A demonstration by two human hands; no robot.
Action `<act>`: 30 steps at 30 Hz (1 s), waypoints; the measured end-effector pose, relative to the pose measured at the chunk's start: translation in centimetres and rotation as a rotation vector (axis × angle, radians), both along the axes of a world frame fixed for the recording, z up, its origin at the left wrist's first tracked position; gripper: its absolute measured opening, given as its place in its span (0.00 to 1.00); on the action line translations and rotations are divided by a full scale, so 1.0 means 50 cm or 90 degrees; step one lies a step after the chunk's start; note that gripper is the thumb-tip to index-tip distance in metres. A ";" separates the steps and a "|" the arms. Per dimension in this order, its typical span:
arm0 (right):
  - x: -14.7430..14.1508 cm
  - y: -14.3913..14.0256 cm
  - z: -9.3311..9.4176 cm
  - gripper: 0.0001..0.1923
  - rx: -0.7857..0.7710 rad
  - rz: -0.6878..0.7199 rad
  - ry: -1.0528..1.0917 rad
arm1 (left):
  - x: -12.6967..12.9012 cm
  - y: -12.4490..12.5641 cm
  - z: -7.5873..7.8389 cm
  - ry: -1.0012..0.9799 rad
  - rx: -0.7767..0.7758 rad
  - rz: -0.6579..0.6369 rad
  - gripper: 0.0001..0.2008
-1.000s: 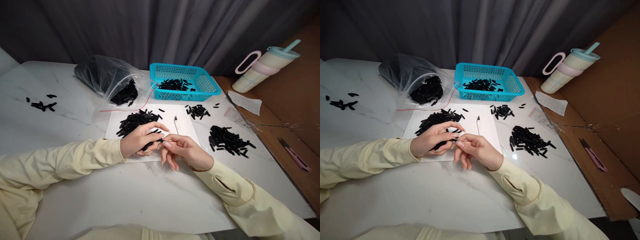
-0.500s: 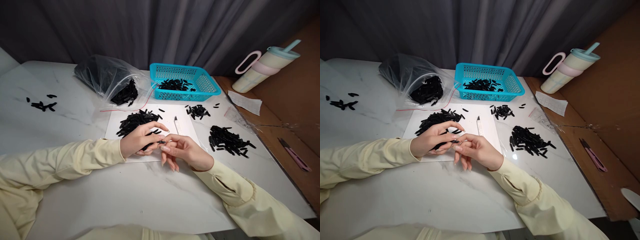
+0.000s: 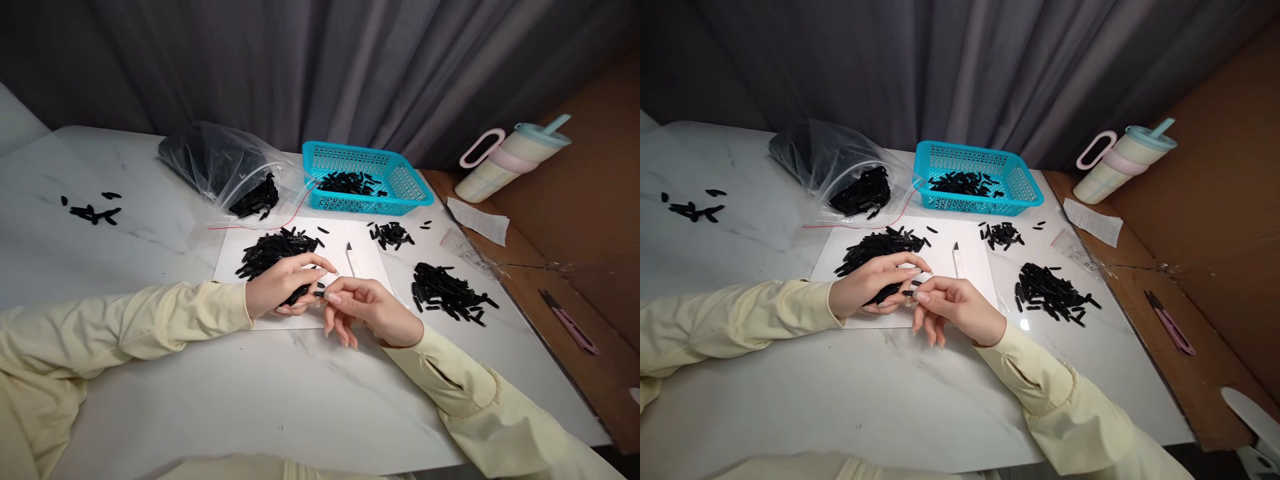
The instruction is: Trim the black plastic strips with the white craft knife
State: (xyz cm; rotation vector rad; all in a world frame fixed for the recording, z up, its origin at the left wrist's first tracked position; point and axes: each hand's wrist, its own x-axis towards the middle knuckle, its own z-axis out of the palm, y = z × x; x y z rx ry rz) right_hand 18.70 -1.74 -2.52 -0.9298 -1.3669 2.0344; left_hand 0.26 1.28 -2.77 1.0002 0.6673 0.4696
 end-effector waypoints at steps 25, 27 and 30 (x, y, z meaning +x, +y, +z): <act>0.019 -0.015 0.021 0.06 0.538 0.013 -0.376 | 0.006 -0.010 -0.003 0.029 0.087 -0.063 0.13; 0.016 -0.017 0.021 0.05 0.555 0.010 -0.381 | 0.006 -0.011 -0.002 0.033 0.084 -0.063 0.13; 0.014 -0.021 0.018 0.04 0.593 0.002 -0.400 | 0.007 -0.012 -0.001 0.038 0.085 -0.063 0.13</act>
